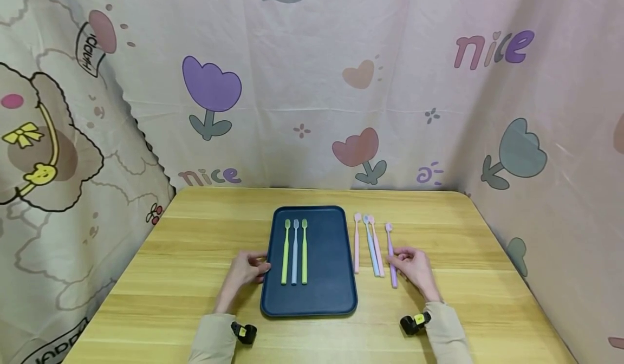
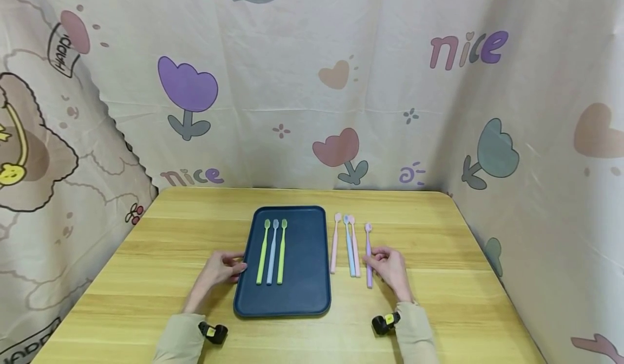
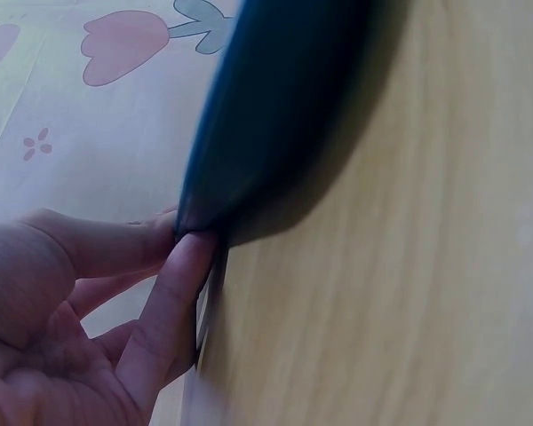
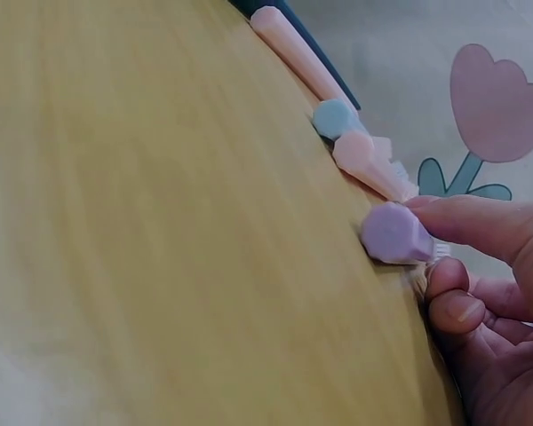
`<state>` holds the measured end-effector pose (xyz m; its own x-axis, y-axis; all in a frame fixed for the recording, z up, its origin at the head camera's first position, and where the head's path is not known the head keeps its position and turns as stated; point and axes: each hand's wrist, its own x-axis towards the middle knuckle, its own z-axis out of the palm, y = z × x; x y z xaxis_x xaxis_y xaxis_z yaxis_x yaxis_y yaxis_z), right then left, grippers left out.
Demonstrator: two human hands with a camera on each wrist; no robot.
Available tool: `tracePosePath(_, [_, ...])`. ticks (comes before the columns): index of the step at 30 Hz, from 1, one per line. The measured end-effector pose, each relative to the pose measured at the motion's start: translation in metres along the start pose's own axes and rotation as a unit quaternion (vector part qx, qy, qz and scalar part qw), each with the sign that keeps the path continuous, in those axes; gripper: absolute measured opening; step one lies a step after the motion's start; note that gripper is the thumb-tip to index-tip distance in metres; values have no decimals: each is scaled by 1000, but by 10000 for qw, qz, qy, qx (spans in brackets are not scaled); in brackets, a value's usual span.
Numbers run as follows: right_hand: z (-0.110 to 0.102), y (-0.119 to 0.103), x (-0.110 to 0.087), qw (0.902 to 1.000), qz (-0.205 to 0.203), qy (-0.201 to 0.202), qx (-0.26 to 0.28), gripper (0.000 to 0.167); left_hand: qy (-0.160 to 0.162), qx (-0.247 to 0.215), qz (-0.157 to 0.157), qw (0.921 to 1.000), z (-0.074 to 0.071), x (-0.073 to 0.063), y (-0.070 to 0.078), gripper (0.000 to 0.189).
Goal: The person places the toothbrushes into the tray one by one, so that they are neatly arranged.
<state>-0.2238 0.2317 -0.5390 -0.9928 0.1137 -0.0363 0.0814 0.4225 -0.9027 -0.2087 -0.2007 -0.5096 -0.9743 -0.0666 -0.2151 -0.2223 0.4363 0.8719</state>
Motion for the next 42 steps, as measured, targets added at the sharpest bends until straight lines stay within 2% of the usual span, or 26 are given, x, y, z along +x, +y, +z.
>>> tracePosePath(10, [2, -1, 1, 9992, -35, 155, -365, 26, -20, 69, 102, 9999, 0, 0, 1, 37])
tracePosePath(17, [4, -3, 3, 9977, 87, 272, -617, 23, -49, 42, 95, 9999, 0, 1, 1, 38])
tracePosePath(23, [4, -3, 3, 9976, 125, 281, -621, 22, -48, 22, 68, 10000, 0, 1, 1, 38])
tracePosePath(30, [3, -4, 1, 9990, 313, 141, -288, 23, -53, 24, 30, 10000, 0, 0, 0, 38])
tracePosePath(35, [2, -7, 0, 9990, 402, 25, 217, 23, -70, 5, -6, 10000, 0, 1, 0, 38])
tracePosePath(42, [-1, -22, -5, 9920, 343, -506, 1106, 36, -85, 41, -62, 9999, -2, 0, 2, 38])
